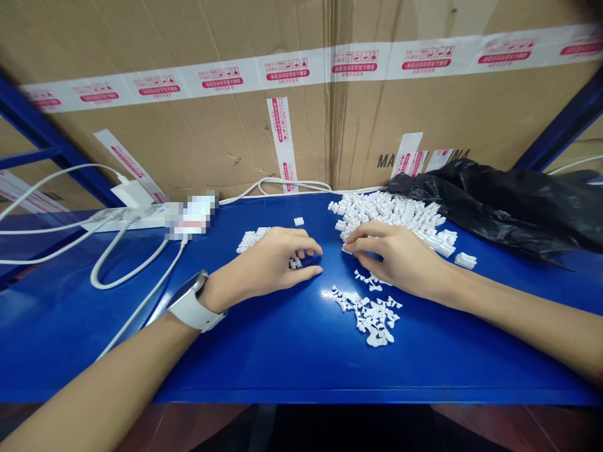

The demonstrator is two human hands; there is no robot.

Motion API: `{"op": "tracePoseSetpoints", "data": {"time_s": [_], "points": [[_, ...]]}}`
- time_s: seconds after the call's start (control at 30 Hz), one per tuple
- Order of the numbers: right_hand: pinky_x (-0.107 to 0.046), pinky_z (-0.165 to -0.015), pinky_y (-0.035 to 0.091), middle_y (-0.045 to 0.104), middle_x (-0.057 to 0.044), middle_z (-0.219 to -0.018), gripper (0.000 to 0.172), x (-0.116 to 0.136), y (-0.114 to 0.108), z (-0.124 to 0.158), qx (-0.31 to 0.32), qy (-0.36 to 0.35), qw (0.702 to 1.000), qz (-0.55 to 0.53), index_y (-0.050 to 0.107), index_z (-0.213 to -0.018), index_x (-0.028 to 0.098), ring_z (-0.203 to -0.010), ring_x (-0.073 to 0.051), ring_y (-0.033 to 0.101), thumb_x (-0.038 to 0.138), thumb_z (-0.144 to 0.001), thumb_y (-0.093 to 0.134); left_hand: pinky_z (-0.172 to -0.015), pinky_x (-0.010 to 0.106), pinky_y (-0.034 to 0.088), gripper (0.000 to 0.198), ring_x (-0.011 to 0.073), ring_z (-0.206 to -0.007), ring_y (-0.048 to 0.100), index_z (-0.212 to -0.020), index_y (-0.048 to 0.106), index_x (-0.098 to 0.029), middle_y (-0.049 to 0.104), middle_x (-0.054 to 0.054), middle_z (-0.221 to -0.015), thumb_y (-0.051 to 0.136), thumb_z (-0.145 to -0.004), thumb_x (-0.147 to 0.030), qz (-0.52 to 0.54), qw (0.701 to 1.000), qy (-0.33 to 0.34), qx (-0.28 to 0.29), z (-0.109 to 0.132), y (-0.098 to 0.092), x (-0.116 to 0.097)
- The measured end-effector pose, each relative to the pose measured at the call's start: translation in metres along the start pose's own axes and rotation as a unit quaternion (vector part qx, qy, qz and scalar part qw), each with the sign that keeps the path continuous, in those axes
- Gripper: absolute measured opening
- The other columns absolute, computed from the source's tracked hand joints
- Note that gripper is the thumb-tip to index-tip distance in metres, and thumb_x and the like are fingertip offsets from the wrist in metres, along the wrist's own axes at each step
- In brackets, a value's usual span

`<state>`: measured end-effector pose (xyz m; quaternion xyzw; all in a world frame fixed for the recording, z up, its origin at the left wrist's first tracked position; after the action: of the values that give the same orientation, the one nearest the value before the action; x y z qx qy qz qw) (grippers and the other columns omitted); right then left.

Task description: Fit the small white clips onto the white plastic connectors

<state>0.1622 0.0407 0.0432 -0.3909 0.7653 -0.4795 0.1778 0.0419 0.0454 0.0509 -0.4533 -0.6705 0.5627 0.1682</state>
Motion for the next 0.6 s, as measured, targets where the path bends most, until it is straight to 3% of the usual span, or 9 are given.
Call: {"op": "tracePoseSetpoints", "data": {"time_s": [0.17,0.27,0.4,0.5,0.6], "points": [[-0.038,-0.09,0.055,0.07,-0.009,-0.112,0.022,-0.002,0.002,0.002,0.017,-0.002,1.0,-0.014,0.074,-0.107,0.015,-0.099,-0.024,0.068,0.025,-0.096,0.058,-0.075,0.025,0.053,0.029,0.0148,-0.083,0.066,-0.105,0.073,-0.021,0.073,0.003,-0.098,0.078,-0.078,-0.031,0.07,0.997,-0.01,0.02,0.0,-0.009,0.002],[-0.038,-0.09,0.055,0.07,-0.009,-0.115,0.027,-0.001,0.0,0.003,0.013,-0.005,1.0,-0.01,0.072,-0.114,0.016,-0.101,-0.024,0.068,0.03,-0.098,0.056,-0.071,0.025,0.051,0.034,0.015,-0.082,0.065,-0.104,0.073,-0.022,0.073,0.003,-0.1,0.081,-0.073,-0.035,0.052,0.997,-0.034,0.042,0.001,-0.012,0.012],[-0.035,-0.083,0.055,0.071,-0.011,-0.109,0.026,0.005,-0.013,0.004,-0.026,-0.013,1.0,-0.005,0.073,-0.111,0.016,-0.099,-0.024,0.067,0.032,-0.098,0.057,-0.057,0.024,0.043,0.042,0.0126,-0.067,0.058,-0.091,0.077,-0.021,0.071,0.001,-0.084,0.086,-0.062,-0.051,-0.002,0.996,-0.083,0.024,0.003,-0.019,0.032],[-0.031,-0.071,0.053,0.071,-0.008,-0.09,0.029,0.013,-0.018,0.005,-0.017,-0.034,0.999,-0.025,0.075,-0.104,0.016,-0.08,-0.02,0.067,0.04,-0.095,0.061,-0.052,0.023,0.038,0.036,0.0101,-0.057,0.052,-0.083,0.078,-0.021,0.067,-0.001,-0.069,0.082,-0.068,-0.053,-0.014,0.995,-0.1,0.017,0.004,-0.018,0.042],[-0.027,-0.064,0.05,0.07,-0.006,-0.086,0.033,0.021,-0.01,0.007,0.038,-0.064,0.996,-0.058,0.075,-0.104,0.017,-0.071,-0.016,0.065,0.046,-0.094,0.061,-0.052,0.022,0.039,0.025,0.0086,-0.054,0.051,-0.083,0.078,-0.021,0.065,-0.002,-0.066,0.075,-0.08,-0.046,-0.002,0.997,-0.08,0.023,0.004,-0.012,0.04]]}}
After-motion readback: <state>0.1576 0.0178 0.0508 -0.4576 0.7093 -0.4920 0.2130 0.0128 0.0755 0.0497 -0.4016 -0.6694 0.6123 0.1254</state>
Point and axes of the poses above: each hand's wrist, its own z-axis away from the middle knuckle, its own y-axis out of the palm, x = y × z, the point moved 10 cm from there along -z, towards the middle knuckle
